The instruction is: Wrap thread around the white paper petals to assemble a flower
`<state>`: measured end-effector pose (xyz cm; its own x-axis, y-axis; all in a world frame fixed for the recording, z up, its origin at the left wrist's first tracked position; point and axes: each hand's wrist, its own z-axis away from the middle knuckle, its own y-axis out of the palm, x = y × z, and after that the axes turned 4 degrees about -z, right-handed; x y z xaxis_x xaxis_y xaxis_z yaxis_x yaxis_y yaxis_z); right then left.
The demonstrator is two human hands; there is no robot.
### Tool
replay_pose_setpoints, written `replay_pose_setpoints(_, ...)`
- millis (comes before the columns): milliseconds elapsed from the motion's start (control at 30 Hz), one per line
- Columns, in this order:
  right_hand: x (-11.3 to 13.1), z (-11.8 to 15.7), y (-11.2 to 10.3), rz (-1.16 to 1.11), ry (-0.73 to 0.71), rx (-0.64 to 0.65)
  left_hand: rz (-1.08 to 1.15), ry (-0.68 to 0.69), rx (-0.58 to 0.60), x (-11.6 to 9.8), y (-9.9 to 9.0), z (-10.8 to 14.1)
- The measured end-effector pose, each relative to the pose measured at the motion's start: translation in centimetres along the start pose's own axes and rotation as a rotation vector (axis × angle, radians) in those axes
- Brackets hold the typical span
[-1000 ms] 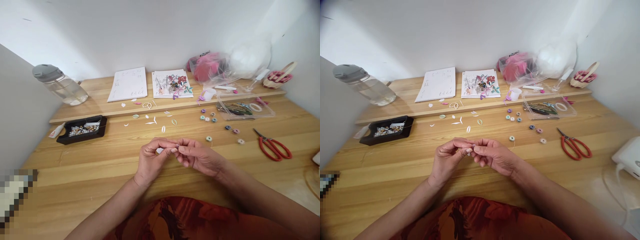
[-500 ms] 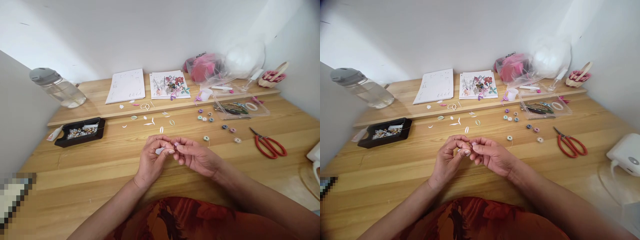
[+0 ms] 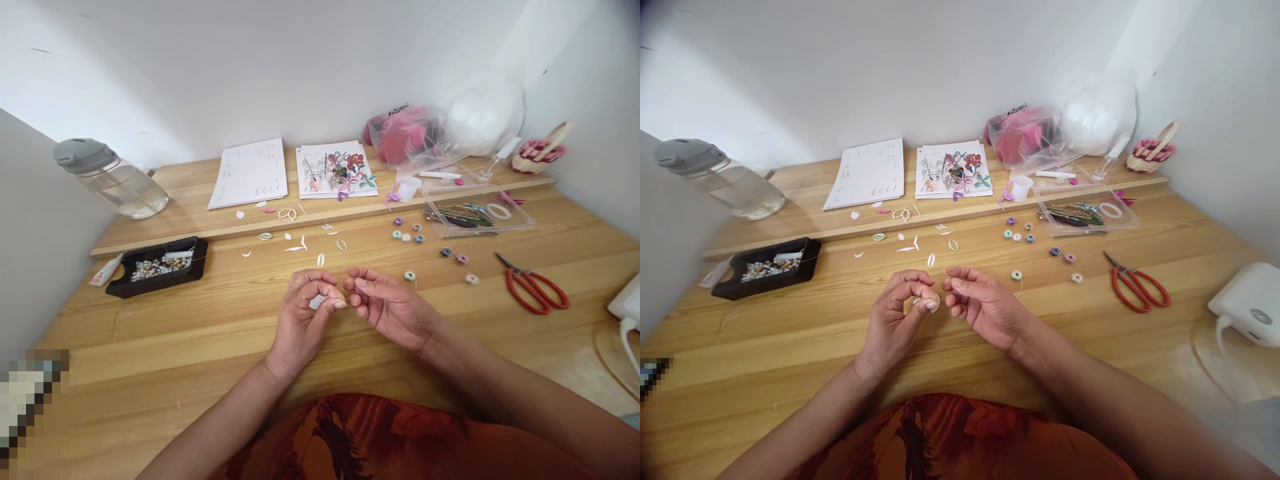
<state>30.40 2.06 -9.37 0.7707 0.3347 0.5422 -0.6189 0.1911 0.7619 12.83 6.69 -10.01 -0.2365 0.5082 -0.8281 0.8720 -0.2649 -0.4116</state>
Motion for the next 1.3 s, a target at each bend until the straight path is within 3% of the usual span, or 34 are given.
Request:
replay_pose_setpoints(200,0.9,0.3,0.2,0.012,0.046,0.008,0.044,-0.014,-0.020,0.2,-0.3,-0.2)
replay_pose_setpoints(433,0.7,0.1,0.1,0.092,-0.030,-0.034,0.069,-0.023,0.001,0.0,-0.2,-0.1)
replay_pose_setpoints(633,0.5,-0.2,-0.3,0.279,-0.185,-0.055,0.152,-0.074,-0.001,-0.1,-0.3,-0.1)
replay_pose_setpoints(867,1.3,0.2,-0.5,0.710,-0.135,0.032,0.393,-0.172,-0.105,0.2,-0.5,-0.3)
replay_pose_setpoints(1133,2.0,0.2,-0.6,0.263,0.142,0.090,0.704,-0.340,-0.163,0.7,-0.4,-0.7)
replay_pose_setpoints(1300,2.5,0.1,-1.2,0.260,0.141,0.101,0.750,-0.427,-0.315,1.4,-1.2,-1.5)
